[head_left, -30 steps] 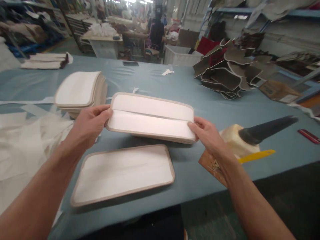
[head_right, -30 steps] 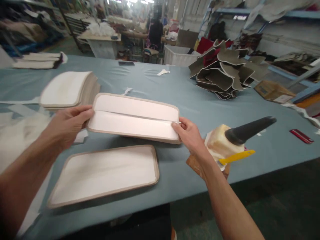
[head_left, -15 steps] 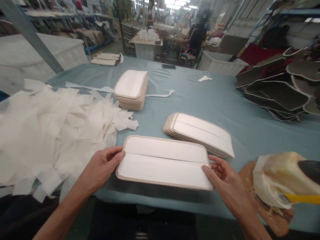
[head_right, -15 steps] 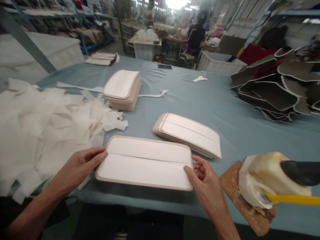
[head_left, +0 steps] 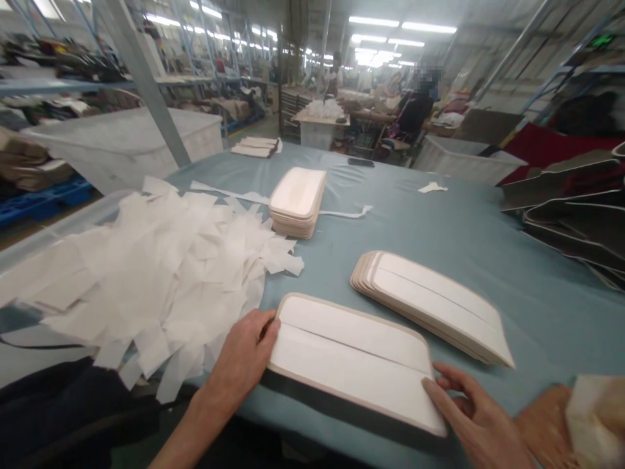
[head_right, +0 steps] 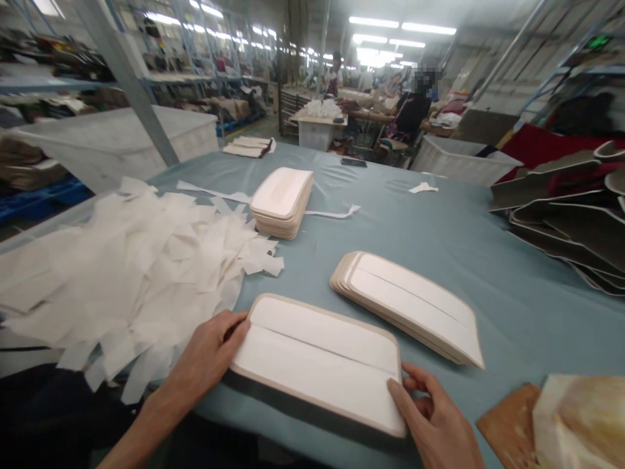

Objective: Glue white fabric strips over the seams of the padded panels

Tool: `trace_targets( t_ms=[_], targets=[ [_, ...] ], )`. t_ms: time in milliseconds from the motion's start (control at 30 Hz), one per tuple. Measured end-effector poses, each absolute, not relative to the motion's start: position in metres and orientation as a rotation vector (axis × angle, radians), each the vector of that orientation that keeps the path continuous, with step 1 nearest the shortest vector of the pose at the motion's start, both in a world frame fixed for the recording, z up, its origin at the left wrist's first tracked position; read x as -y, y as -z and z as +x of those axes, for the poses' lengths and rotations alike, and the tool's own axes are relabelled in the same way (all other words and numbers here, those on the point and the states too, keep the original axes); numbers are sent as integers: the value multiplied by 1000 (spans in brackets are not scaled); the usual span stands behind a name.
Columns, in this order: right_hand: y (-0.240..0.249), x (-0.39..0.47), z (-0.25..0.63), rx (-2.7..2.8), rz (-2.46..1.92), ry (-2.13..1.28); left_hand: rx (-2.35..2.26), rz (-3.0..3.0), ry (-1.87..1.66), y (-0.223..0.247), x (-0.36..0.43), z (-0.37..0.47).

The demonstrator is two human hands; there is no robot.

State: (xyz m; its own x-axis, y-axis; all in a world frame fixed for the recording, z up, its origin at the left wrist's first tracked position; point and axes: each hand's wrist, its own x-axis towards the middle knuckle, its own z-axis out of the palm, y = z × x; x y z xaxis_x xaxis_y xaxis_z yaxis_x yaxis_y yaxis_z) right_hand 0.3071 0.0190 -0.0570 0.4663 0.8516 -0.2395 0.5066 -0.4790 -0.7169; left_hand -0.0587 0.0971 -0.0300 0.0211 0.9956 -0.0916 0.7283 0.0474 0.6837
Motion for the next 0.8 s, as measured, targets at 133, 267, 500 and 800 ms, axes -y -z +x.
trace_targets(
  t_ms=[133, 267, 500, 800],
  targets=[
    [54, -19, 318, 1081, -2146, -709, -1759, 1730, -660, 34, -93, -62],
    [27, -32, 304, 1140, -2162, -570, -1740, 1680, -753, 39, -89, -71],
    [-19, -109, 212, 1728, -1840, -680, -1710, 1618, -849, 51, -86, -78],
    [9, -240, 111, 2189, -1744, -792, -1700, 1608, -936, 55, -98, -87]
  ],
)
